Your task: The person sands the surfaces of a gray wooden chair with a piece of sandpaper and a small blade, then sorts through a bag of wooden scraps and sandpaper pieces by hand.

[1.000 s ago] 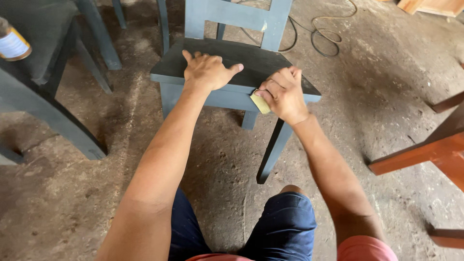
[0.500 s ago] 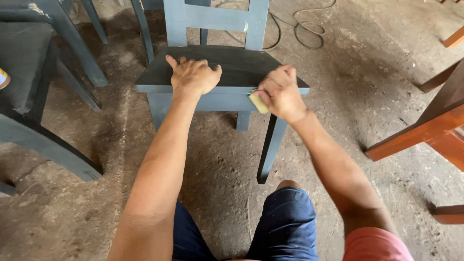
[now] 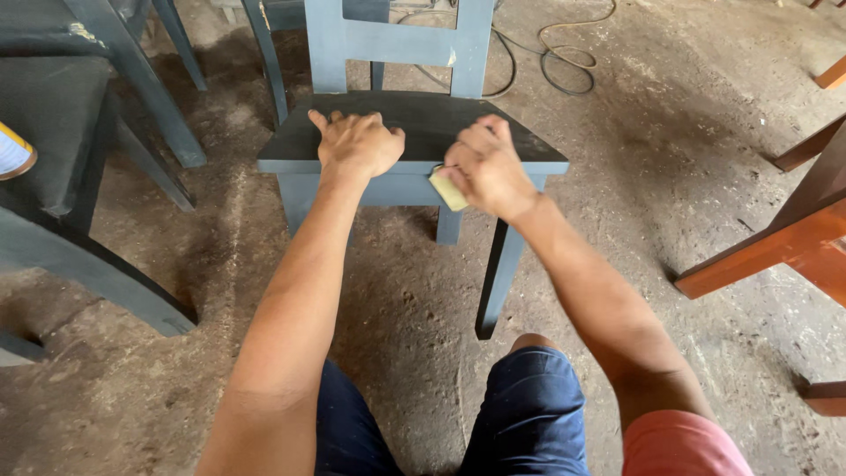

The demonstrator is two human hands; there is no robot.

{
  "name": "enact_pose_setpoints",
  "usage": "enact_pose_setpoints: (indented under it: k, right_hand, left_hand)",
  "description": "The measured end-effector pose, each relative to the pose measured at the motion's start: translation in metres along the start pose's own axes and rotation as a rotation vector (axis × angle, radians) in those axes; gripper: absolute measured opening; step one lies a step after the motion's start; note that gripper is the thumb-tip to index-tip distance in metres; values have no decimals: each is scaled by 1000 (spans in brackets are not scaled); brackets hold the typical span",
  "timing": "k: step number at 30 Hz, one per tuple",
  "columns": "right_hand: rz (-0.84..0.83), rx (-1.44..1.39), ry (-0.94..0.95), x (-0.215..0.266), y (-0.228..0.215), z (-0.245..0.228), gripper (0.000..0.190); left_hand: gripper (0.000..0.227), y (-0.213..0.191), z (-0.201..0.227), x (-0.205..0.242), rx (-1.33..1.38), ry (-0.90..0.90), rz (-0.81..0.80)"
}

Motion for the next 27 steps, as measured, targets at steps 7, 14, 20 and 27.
enact_pose_setpoints:
  k: [7, 14, 20, 27]
  right_hand:
    - [47, 46, 82, 3, -26, -8, 19]
    - [-99, 400, -446, 1, -39, -39, 5]
    - [-49, 401, -442, -21, -10, -60, 7]
    - [57, 463, -153, 45, -58, -10, 14]
  left_hand:
    - [54, 2, -4, 1, -8, -36, -3]
    - [53, 0, -4, 0, 60, -1, 60]
    - [58, -7, -3, 11, 12, -43, 4]
    - [56, -10, -2, 5, 64, -40, 50]
Point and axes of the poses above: each hand's wrist, its own x-axis away from the middle knuckle, its own y-axis out of the palm, z = x × y, the point moved 7 cm from there along -x, towards the middle knuckle
